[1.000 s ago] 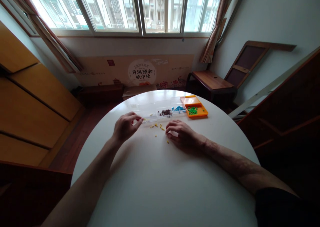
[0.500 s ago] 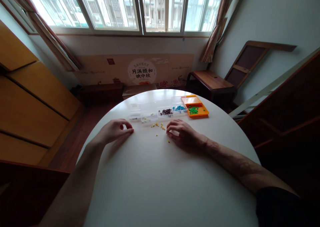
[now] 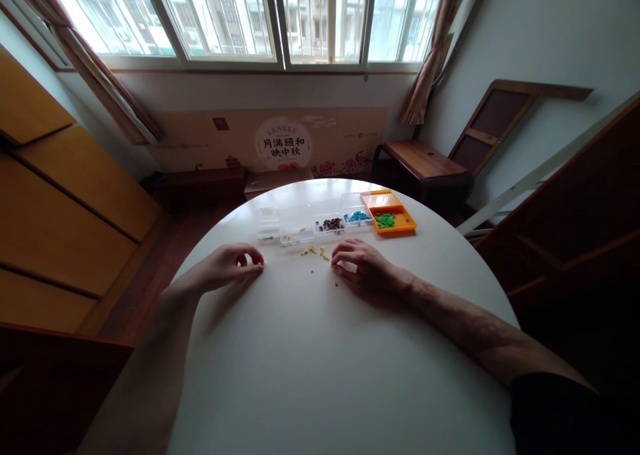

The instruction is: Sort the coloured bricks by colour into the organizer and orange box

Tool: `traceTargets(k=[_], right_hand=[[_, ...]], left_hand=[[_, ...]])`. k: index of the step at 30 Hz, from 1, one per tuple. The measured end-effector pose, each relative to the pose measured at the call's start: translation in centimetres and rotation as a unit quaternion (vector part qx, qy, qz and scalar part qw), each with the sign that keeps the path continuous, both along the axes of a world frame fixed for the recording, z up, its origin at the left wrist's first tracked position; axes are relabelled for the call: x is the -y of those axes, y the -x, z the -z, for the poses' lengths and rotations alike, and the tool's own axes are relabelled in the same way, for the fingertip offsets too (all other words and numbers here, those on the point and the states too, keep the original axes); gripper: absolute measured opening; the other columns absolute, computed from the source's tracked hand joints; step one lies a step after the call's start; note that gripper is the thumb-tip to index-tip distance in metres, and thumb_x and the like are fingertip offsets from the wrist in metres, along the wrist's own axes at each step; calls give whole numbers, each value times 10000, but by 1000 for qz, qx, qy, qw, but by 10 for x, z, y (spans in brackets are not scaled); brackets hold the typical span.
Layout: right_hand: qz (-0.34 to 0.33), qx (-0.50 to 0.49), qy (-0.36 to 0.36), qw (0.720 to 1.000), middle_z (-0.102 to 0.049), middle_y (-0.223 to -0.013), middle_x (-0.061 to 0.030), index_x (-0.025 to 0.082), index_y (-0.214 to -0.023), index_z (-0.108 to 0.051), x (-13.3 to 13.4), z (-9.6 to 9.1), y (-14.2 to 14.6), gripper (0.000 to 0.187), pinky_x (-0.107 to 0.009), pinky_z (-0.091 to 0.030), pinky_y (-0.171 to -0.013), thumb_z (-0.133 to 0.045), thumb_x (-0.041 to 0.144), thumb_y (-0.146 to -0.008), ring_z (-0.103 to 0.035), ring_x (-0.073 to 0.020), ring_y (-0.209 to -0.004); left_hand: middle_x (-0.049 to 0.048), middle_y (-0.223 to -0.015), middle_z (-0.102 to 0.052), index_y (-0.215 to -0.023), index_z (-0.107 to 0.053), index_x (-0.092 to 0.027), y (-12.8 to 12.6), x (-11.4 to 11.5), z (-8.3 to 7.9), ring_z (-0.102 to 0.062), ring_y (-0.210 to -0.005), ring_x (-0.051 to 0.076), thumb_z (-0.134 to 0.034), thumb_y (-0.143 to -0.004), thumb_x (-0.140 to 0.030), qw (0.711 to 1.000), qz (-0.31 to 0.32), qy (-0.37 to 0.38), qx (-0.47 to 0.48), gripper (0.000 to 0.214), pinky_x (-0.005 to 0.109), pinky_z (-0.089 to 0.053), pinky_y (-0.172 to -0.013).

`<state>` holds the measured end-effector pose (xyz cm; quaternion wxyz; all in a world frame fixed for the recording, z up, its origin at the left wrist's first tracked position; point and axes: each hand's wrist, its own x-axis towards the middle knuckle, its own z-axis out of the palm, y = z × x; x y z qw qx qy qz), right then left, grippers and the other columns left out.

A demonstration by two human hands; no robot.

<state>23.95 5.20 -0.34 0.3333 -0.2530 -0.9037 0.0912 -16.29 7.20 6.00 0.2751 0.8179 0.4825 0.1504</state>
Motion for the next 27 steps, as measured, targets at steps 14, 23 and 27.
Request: traceTargets(k=[14,23,27], right_hand=[[2,-2,-2,1000,-798,-1094,-59,248,-1013,-737,-2,3,0,67,-413,-545,-990,-714,186,-1004,-736,-235,-1011],[8,7,4,1000,-802,-1101,-57,248,-1018,-737,0,-3,-1,59,-399,-538,-981,-691,214,-1032,-734,-234,-1026],[4,3,4,1000,-802,-1094,-59,248,-1013,-733,0,-4,-1,61,-402,-540,-982,-683,222,-1037,-732,-234,-1021]], left_hand=[[33,-828,-754,-931,-824,-209,-17,-7,9,-616,-674,154,-730,-974,-609,992,-18,-118,48,413,256,-477,-630],[24,-942,-816,-1021,-844,-256,-87,-31,10,-689,-714,182,-683,-1050,-456,948,-115,-292,47,258,303,-482,-676],[27,-978,-827,-1057,-833,-252,-95,-29,8,-705,-709,175,-663,-1056,-402,943,-111,-312,44,227,296,-502,-688]])
